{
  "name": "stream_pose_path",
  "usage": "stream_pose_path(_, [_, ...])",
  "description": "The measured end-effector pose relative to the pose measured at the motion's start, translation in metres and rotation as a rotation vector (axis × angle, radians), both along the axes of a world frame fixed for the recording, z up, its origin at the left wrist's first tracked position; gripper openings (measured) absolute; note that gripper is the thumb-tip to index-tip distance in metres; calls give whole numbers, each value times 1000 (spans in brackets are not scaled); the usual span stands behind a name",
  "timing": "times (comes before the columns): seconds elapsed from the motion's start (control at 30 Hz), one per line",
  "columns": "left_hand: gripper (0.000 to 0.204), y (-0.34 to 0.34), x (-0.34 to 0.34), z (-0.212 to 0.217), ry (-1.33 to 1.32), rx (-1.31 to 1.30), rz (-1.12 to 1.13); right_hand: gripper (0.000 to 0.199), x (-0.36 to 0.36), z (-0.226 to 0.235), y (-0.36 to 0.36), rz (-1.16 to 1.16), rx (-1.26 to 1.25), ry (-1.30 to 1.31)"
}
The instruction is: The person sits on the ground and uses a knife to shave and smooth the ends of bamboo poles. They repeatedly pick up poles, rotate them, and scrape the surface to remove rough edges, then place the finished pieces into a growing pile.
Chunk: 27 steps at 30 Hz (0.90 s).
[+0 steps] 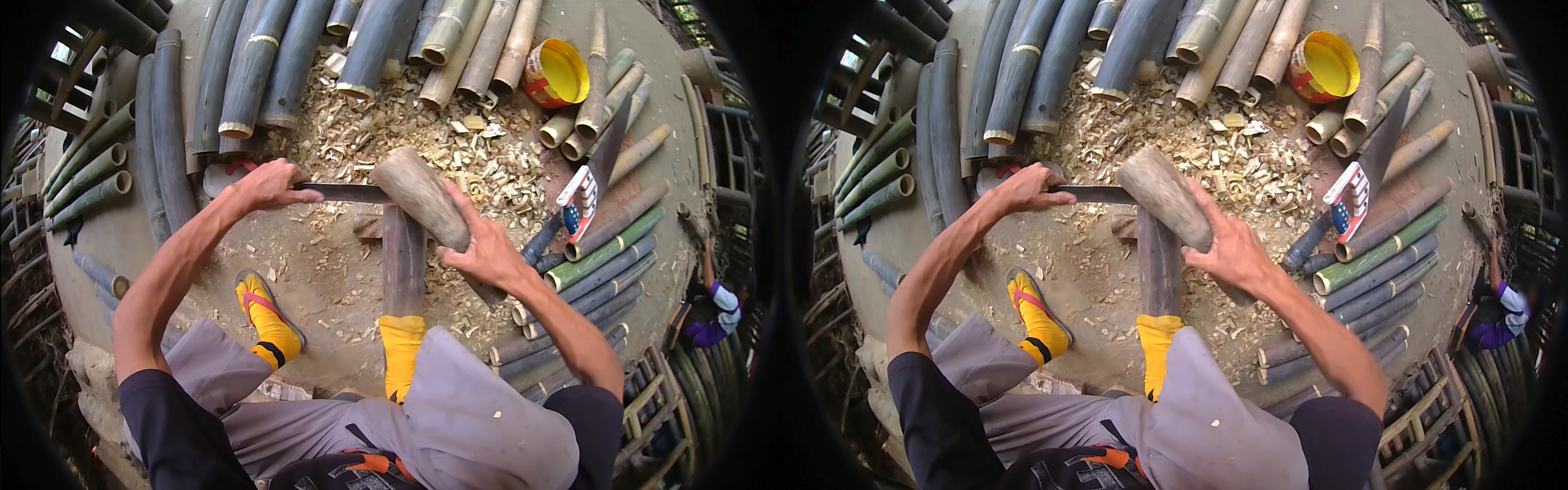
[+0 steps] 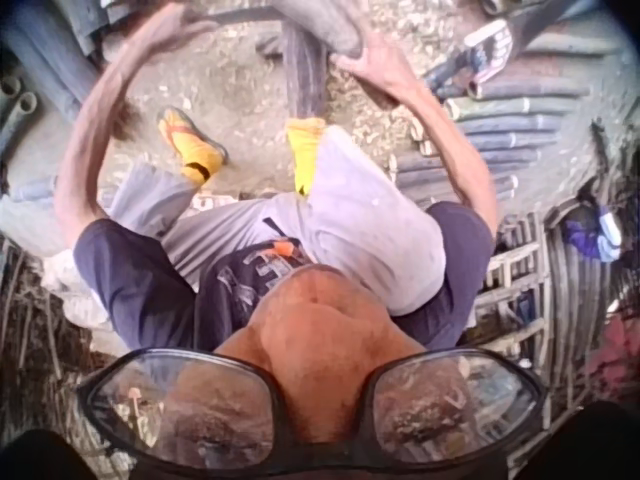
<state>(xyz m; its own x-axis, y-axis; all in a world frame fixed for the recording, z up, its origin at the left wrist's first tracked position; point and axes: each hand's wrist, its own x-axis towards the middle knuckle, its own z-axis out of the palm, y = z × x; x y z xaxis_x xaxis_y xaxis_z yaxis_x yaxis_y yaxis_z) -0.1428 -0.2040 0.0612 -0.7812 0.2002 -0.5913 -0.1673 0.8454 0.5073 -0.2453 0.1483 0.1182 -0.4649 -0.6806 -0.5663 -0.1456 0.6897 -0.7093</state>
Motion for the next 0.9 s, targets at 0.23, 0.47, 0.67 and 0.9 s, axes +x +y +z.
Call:
stream_pose_path(0.23, [36, -5, 20, 7, -331, -88, 279, 88, 10, 0, 48, -416, -205, -71])
stream_pose_path(0.47, [19, 31, 111, -52, 217, -113, 439, 68, 55, -2, 66, -622, -318, -141])
stream_pose_path(0.67, [30, 19, 67, 33, 859, -347, 64, 72, 108, -9, 82, -656, -182, 237])
stream_pose_path(0.9, [29, 28, 115, 5, 498, -346, 7, 75, 135, -23, 75, -541, 84, 184])
